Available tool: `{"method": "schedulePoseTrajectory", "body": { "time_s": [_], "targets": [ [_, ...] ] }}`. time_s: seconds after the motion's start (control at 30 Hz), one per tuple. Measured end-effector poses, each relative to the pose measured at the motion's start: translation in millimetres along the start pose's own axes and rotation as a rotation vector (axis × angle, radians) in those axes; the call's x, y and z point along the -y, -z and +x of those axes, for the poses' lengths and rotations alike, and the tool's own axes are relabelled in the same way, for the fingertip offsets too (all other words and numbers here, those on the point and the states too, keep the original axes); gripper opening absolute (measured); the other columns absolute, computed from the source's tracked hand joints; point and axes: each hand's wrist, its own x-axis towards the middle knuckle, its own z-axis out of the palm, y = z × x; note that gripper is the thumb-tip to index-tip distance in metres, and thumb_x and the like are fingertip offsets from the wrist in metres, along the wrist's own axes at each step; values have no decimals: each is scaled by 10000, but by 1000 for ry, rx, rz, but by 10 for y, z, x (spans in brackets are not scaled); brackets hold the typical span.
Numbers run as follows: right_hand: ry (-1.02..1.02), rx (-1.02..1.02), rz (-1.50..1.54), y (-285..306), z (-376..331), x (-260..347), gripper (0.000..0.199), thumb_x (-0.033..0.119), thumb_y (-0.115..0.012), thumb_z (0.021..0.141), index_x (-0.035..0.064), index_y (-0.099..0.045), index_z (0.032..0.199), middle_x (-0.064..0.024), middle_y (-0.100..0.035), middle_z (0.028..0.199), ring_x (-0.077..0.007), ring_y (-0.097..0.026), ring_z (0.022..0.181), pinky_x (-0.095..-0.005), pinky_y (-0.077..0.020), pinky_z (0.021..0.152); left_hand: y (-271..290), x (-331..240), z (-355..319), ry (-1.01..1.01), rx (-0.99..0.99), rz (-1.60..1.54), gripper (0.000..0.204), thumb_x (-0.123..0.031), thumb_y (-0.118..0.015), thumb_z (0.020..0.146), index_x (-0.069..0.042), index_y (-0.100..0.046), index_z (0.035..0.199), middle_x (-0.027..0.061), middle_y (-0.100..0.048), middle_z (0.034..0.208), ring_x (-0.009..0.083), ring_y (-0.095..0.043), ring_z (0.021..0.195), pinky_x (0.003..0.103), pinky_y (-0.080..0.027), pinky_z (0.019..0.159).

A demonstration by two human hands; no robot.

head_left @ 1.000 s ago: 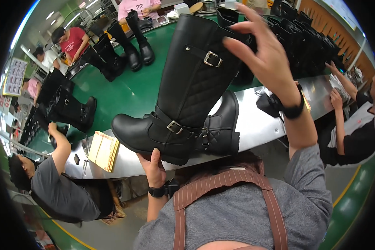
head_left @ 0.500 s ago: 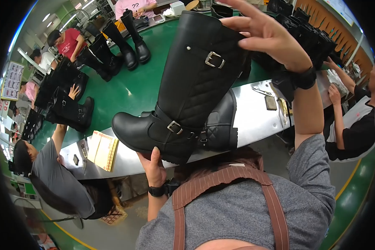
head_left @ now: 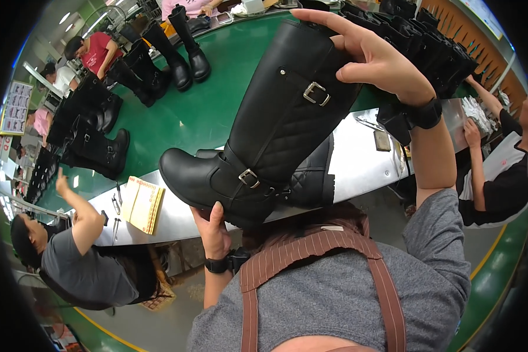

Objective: The recorder is inspecting and cleaning pairs of black boots on a production line, checking zippers, buckles, and wiping off debris.

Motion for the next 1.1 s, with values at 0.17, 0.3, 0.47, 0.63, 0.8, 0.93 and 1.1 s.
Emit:
{"method": "schedulePoseTrajectory", "body": {
  "time_s": [0.17, 0.3, 0.47, 0.63, 0.8, 0.93, 1.1],
  "targets": [
    [-61, -151, -154, -30, 1, -133, 741, 102, -684, 794, 46, -346, 1451, -113, -566, 1235, -149, -601, 1046, -293, -479, 971, 31, 37, 10, -32, 59, 88, 638, -133, -662, 881, -59, -317, 1412, 90, -452, 1350, 226, -486, 1209, 367, -410, 1021],
    [6, -85, -52, 1, -12, -162, 729, 110, -697, 794, 47, -365, 1441, -111, -574, 1219, -143, -608, 1036, -293, -492, 957, 34, 51, 12, 14, 21, 92, 628, -118, -648, 891, -65, -311, 1419, 86, -458, 1345, 215, -498, 1196, 353, -425, 1004],
    [-52, -120, -68, 3, -24, -165, 719, 98, -701, 792, 44, -378, 1432, -106, -600, 1181, -141, -633, 994, -294, -516, 930, 15, 56, 20, 0, 63, 89, 631, -116, -643, 893, -68, -305, 1424, 84, -456, 1348, 210, -496, 1197, 348, -419, 1010],
    [-24, -90, -15, 6, -40, -176, 703, 50, -682, 791, 45, -384, 1428, -97, -612, 1157, -139, -636, 987, -286, -521, 922, -20, 59, 14, 19, 59, 84, 628, -116, -640, 896, -71, -307, 1426, 81, -457, 1347, 207, -495, 1197, 346, -413, 1015],
    [-65, -113, -87, 9, -71, -225, 701, 36, -677, 785, 46, -391, 1425, -97, -611, 1154, -144, -637, 982, -285, -524, 920, -31, 82, 14, 28, 64, 106, 622, -112, -636, 900, -71, -308, 1427, 78, -462, 1341, 206, -499, 1187, 345, -415, 1010],
    [-15, -106, -62, 5, -96, -276, 705, 24, -668, 775, 57, -397, 1425, -101, -607, 1156, -148, -638, 969, -291, -525, 925, -29, 106, 19, 51, 52, 106, 619, -109, -635, 901, -71, -309, 1426, 77, -467, 1333, 204, -504, 1177, 339, -420, 1003],
    [-50, -112, -98, 30, -124, -321, 717, 50, -677, 767, 66, -399, 1428, -109, -602, 1167, -150, -639, 969, -296, -523, 934, -48, 136, 29, 45, 31, 115, 616, -111, -638, 899, -71, -314, 1422, 77, -471, 1328, 201, -512, 1167, 331, -429, 991]
  ]
}}
